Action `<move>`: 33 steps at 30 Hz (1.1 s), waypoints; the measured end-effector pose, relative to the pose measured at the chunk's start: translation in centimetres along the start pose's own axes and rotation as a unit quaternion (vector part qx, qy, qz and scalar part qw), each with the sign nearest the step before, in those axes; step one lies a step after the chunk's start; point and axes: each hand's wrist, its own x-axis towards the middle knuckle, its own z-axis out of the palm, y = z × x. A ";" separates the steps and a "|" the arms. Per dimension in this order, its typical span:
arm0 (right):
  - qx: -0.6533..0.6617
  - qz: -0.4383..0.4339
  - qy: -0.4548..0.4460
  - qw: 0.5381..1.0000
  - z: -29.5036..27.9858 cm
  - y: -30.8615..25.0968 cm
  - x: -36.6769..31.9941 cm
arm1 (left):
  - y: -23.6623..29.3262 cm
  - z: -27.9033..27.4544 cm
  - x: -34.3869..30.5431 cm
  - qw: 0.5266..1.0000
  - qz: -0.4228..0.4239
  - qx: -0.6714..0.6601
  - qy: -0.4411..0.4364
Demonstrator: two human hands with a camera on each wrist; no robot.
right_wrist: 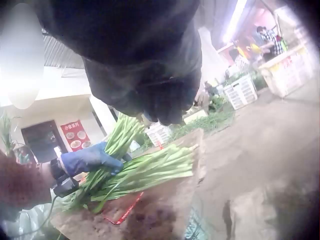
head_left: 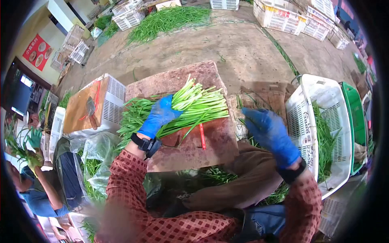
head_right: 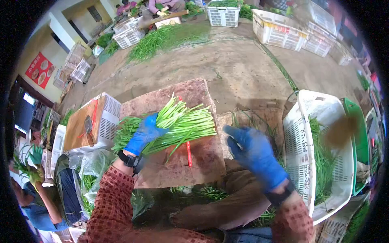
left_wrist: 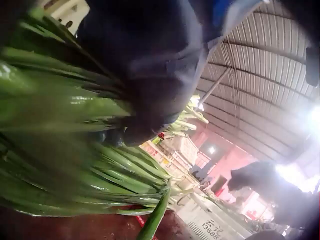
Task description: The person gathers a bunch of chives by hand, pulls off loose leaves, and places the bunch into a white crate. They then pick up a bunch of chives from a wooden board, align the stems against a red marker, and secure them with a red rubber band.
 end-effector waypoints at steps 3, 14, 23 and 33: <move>0.050 -0.124 0.039 0.990 6.6 1.6 4.1 | -1.6 0.9 0.4 1.000 -0.007 0.008 0.006; -0.205 -0.173 0.017 0.963 12.4 1.3 7.6 | -2.7 2.0 0.5 0.999 -0.021 -0.009 0.036; 0.349 0.122 -0.070 0.927 16.7 4.6 8.0 | -2.0 2.5 0.0 0.996 -0.037 0.052 0.056; 0.307 0.224 0.172 0.909 4.9 11.6 5.8 | -3.4 3.2 0.2 0.998 -0.003 0.039 0.054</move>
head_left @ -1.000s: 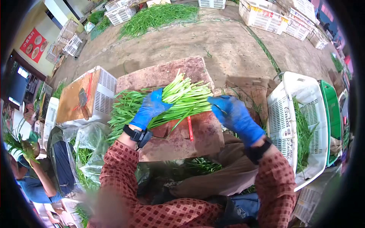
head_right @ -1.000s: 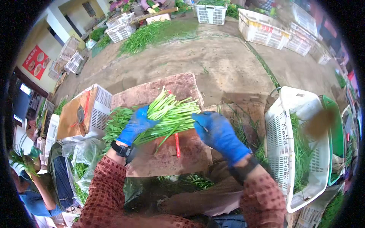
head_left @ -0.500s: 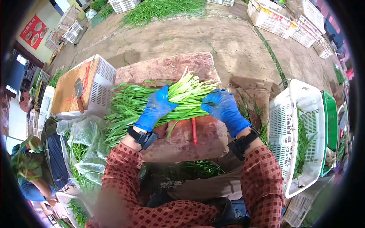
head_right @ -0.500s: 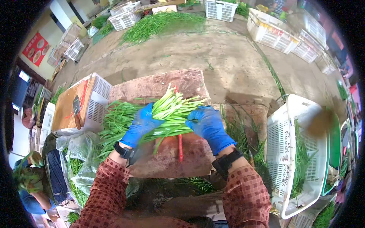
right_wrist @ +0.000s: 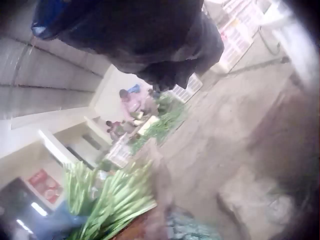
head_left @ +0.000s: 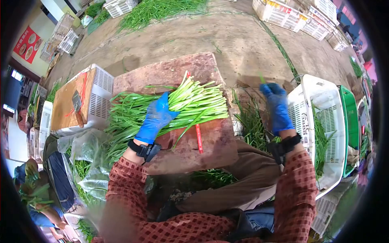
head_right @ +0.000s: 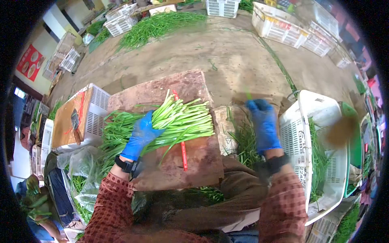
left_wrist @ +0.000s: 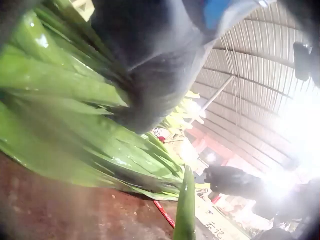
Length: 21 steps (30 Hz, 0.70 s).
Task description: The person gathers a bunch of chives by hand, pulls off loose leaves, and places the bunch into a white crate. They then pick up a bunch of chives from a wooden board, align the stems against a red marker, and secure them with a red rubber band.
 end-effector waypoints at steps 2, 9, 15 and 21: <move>-0.450 -0.063 -0.022 0.891 -4.8 0.8 0.5 | -0.5 0.3 0.0 1.000 0.016 0.001 0.022; -0.365 -0.011 -0.189 0.912 -1.4 -0.1 -3.5 | 2.3 -3.8 -0.6 0.999 0.042 0.016 0.019; 0.087 0.085 -0.147 0.982 5.1 1.8 -4.1 | 7.7 -9.2 -0.5 0.988 0.062 0.140 0.003; 0.169 0.068 -0.142 0.973 6.9 0.1 -2.2 | 8.0 -4.9 -1.9 0.946 0.256 0.197 0.012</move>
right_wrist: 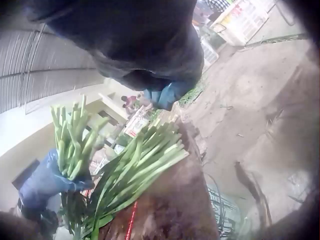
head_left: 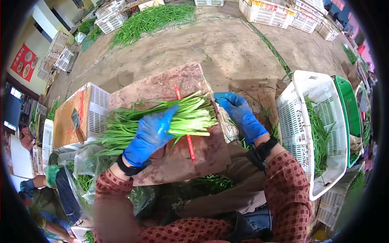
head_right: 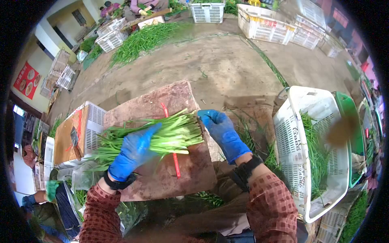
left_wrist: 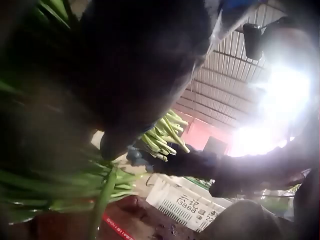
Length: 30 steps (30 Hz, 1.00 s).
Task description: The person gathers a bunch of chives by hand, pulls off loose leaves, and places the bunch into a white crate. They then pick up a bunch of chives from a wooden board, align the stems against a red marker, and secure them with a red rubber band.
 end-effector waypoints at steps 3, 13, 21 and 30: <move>-0.054 -0.026 -0.047 0.997 0.8 0.3 2.0 | 1.7 1.1 0.0 0.995 -0.031 0.037 -0.084; -0.528 -0.230 -0.230 0.784 2.6 -0.4 4.2 | 1.1 4.2 -1.6 0.996 -0.035 0.000 -0.078; -0.616 -0.264 -0.243 0.701 4.0 1.3 6.2 | 1.2 4.2 -1.8 0.998 -0.012 0.015 -0.061; -0.665 -0.436 -0.149 0.587 2.5 0.5 5.8 | 1.3 3.9 -1.8 0.991 -0.012 0.063 -0.120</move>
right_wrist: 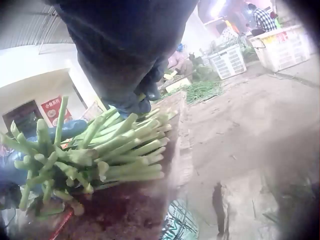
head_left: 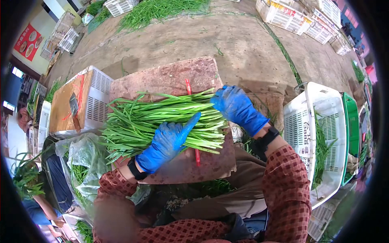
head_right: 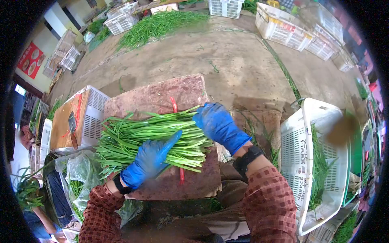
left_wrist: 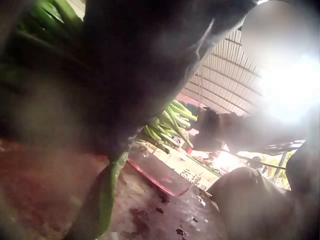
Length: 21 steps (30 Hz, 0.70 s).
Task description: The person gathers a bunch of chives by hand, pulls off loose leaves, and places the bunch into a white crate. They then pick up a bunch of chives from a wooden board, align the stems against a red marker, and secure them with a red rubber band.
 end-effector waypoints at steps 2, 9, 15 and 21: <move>0.036 0.015 -0.009 0.999 -1.0 0.2 -0.5 | 0.0 0.5 -0.1 1.000 -0.007 -0.014 0.009; 0.184 0.050 0.037 0.981 -2.2 1.1 -2.0 | 0.0 -0.7 0.1 0.996 -0.032 -0.082 -0.029; 0.677 0.362 0.085 0.635 -3.5 1.5 -4.8 | -1.9 -3.6 -0.3 0.995 -0.014 -0.096 0.036; 0.648 0.483 0.181 0.560 3.8 -3.3 -3.5 | -3.2 -7.2 1.9 0.971 -0.108 -0.212 -0.022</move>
